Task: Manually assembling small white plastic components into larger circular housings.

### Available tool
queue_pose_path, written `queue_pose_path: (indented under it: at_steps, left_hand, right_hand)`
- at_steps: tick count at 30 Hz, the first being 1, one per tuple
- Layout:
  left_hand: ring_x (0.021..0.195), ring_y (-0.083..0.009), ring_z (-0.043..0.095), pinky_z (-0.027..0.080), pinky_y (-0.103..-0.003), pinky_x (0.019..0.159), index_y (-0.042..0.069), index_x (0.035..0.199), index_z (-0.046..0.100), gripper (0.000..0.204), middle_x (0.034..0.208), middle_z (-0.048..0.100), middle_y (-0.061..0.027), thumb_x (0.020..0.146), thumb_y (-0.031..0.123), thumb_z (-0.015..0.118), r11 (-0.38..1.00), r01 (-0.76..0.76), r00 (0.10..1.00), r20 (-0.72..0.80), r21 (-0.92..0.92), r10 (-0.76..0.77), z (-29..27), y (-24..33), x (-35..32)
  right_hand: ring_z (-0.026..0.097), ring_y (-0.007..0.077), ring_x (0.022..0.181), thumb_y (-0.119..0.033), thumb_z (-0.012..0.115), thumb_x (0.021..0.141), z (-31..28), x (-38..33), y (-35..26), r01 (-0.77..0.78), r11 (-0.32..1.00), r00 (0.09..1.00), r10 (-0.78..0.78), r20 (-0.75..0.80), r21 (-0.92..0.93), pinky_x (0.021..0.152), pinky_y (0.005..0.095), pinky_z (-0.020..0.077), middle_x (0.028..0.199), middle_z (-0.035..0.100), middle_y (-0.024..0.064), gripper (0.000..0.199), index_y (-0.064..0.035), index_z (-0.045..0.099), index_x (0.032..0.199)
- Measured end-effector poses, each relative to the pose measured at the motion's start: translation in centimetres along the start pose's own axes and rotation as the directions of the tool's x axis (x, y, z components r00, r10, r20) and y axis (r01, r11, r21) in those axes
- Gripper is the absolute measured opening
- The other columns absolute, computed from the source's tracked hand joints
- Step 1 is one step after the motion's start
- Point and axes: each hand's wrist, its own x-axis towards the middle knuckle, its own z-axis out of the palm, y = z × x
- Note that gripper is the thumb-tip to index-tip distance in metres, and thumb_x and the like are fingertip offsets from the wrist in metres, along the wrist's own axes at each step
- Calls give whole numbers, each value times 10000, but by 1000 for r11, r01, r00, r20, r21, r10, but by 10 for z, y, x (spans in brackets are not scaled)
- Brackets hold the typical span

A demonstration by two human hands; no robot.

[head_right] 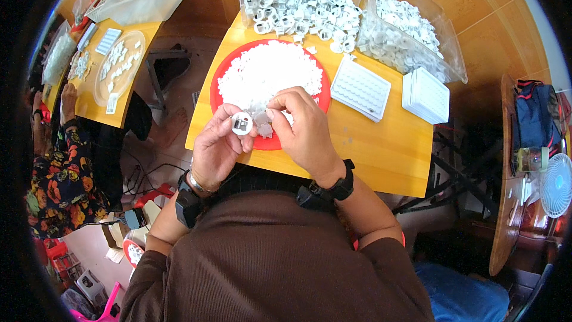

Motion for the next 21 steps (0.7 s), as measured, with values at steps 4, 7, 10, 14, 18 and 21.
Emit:
queue_pose_path:
  at_steps: [4, 7, 10, 14, 18, 21]
  left_hand:
    - [775, -183, 620, 504, -279, 735, 39, 1083, 496, 207, 956, 636, -171, 954, 199, 522, 1000, -17, 999, 27, -6, 17, 7, -4, 2]
    - [784, -173, 622, 504, -276, 737, 35, 1088, 492, 211, 956, 625, -139, 949, 188, 537, 999, -41, 999, 21, 2, 41, 13, -5, 3]
    - [794, -167, 623, 504, -272, 740, 32, 1090, 490, 211, 945, 616, -105, 947, 176, 546, 998, -62, 998, 12, 7, 62, 15, -7, 3]
    - [802, -162, 623, 501, -268, 743, 32, 1093, 490, 210, 932, 614, -90, 948, 172, 548, 998, -62, 998, -6, 19, 62, 21, -6, 3]
    - [813, -152, 621, 494, -270, 756, 32, 1096, 488, 206, 928, 613, -80, 952, 169, 541, 995, -65, 997, -29, 78, 67, 23, -4, 1]
    - [826, -145, 617, 489, -270, 766, 33, 1103, 485, 205, 936, 610, -76, 957, 170, 532, 992, -63, 997, -33, 113, 68, 23, -5, -1]
  right_hand:
    - [612, 281, 855, 22, 648, 779, 0, 5, -12, 195, 981, 975, -193, -110, 11, 733, 355, 495, 929, 615, 122, 134, -16, 577, 887]
    - [608, 276, 845, 26, 653, 771, 2, 2, -12, 243, 970, 965, -242, -98, 0, 726, 353, 495, 929, 615, 111, 147, -25, 581, 888]
    - [604, 270, 833, 31, 665, 758, 2, 1, -10, 309, 950, 945, -313, -91, -53, 715, 351, 495, 926, 617, 103, 165, -37, 586, 886]
    - [600, 267, 823, 35, 675, 743, 4, -1, -9, 341, 938, 935, -345, -81, -61, 705, 352, 495, 919, 619, 96, 182, -42, 586, 881]
    - [599, 264, 825, 34, 685, 735, 4, -2, -8, 344, 938, 935, -347, -76, -46, 697, 344, 491, 919, 623, 90, 184, -43, 589, 872]
    - [595, 264, 826, 35, 682, 738, 4, -3, -7, 343, 939, 936, -345, -64, -33, 701, 338, 489, 921, 623, 88, 170, -44, 598, 865]
